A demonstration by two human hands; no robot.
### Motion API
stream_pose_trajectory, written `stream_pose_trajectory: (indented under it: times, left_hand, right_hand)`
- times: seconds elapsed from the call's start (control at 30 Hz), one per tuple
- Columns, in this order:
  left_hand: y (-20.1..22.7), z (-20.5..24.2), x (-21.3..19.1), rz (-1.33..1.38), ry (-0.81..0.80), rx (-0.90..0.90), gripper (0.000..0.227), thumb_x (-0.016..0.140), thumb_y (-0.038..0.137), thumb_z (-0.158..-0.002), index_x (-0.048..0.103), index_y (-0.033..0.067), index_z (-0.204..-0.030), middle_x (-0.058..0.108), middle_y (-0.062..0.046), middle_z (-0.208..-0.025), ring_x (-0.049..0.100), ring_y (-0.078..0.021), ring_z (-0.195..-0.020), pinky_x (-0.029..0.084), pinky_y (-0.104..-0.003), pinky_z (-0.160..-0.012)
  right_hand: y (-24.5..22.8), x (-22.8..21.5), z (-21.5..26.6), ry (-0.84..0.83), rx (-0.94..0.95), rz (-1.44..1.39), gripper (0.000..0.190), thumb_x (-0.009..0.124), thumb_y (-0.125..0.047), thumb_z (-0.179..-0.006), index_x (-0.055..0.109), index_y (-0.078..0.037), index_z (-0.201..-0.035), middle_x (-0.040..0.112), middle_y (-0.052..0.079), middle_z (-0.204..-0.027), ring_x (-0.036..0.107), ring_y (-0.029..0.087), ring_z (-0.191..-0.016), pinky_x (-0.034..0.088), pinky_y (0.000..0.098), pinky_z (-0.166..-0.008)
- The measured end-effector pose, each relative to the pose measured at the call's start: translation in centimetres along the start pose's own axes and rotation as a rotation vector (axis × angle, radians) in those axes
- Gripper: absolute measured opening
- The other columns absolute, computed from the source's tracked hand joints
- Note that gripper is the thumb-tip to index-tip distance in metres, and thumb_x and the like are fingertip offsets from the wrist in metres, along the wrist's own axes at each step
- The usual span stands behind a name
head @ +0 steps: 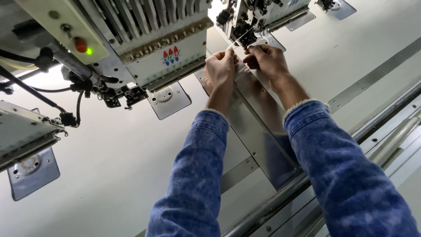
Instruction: Threading an industrial multi-head embroidery machine with thread reels
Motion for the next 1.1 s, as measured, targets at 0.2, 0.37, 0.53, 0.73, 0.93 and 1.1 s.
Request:
stream_pose_trajectory:
  times: [0.2, 0.37, 0.53, 0.73, 0.93, 1.1]
  left_hand:
    - [-0.5, -0.7, 0.9, -0.05, -0.009, 0.006, 0.024, 0.064, 0.046, -0.087, 0.08, 0.0286, -0.084, 0.072, 0.016, -0.065, 0.076, -0.0029, -0.069, 0.044, -0.02, -0.073]
    - [1.8, 1.8, -0.5, -0.027, -0.042, -0.026, 0.025, 0.066, 0.046, -0.091, 0.077, 0.0258, -0.081, 0.073, 0.011, -0.067, 0.071, -0.0036, -0.062, 0.046, -0.019, -0.062]
    - [2.0, 2.1, -0.5, 0.017, -0.055, -0.05, 0.029, 0.068, 0.045, -0.094, 0.074, 0.0224, -0.077, 0.073, 0.007, -0.066, 0.064, -0.0031, -0.052, 0.047, -0.018, -0.047]
    - [1.2, 1.2, 0.6, -0.079, -0.06, -0.005, 0.027, 0.062, 0.049, -0.091, 0.081, 0.0299, -0.093, 0.073, 0.015, -0.071, 0.076, -0.0055, -0.076, 0.048, -0.026, -0.077]
    - [1.3, 1.5, 0.5, -0.111, -0.064, -0.014, 0.031, 0.06, 0.05, -0.091, 0.08, 0.0293, -0.102, 0.074, 0.011, -0.075, 0.076, -0.0107, -0.085, 0.049, -0.03, -0.082]
    - [0.6, 0.3, 1.0, -0.155, -0.051, -0.032, 0.028, 0.062, 0.056, -0.086, 0.08, 0.0359, -0.095, 0.072, 0.017, -0.069, 0.076, -0.0085, -0.084, 0.05, -0.028, -0.086]
  right_hand:
    - [0.2, 0.2, 0.0, 0.007, 0.018, -0.002, 0.024, 0.071, -0.038, -0.089, 0.08, -0.018, -0.1, 0.076, 0.003, -0.081, 0.077, 0.011, -0.078, 0.066, 0.025, -0.075]
    - [-1.6, 0.2, 1.1, -0.056, 0.125, -0.009, 0.033, 0.065, -0.047, -0.094, 0.079, -0.018, -0.1, 0.077, 0.003, -0.088, 0.074, 0.013, -0.082, 0.064, 0.0256, -0.079]
    - [-1.1, 0.6, 0.8, -0.158, 0.202, 0.038, 0.037, 0.067, -0.051, -0.09, 0.077, -0.017, -0.103, 0.076, 0.002, -0.096, 0.069, 0.014, -0.091, 0.058, 0.0266, -0.087]
    - [2.2, 0.1, -3.0, -0.164, 0.213, -0.105, 0.048, 0.089, -0.052, -0.079, 0.078, -0.014, -0.106, 0.077, 0.009, -0.099, 0.076, 0.018, -0.092, 0.064, 0.0298, -0.09]
    - [3.1, -0.1, -3.3, -0.21, 0.322, -0.168, 0.059, 0.094, -0.048, -0.072, 0.075, -0.01, -0.113, 0.074, 0.01, -0.111, 0.073, 0.021, -0.103, 0.062, 0.0329, -0.097]
    - [2.5, 0.1, -2.8, -0.207, 0.301, -0.198, 0.052, 0.093, -0.045, -0.074, 0.076, -0.01, -0.108, 0.076, 0.008, -0.102, 0.077, 0.021, -0.094, 0.066, 0.0329, -0.091]
Point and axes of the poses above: each hand's wrist, its own z-axis away from the middle knuckle, its own x-axis out of the palm, y = z × x, the point moved 8 cm from there along -z, towards the middle knuckle
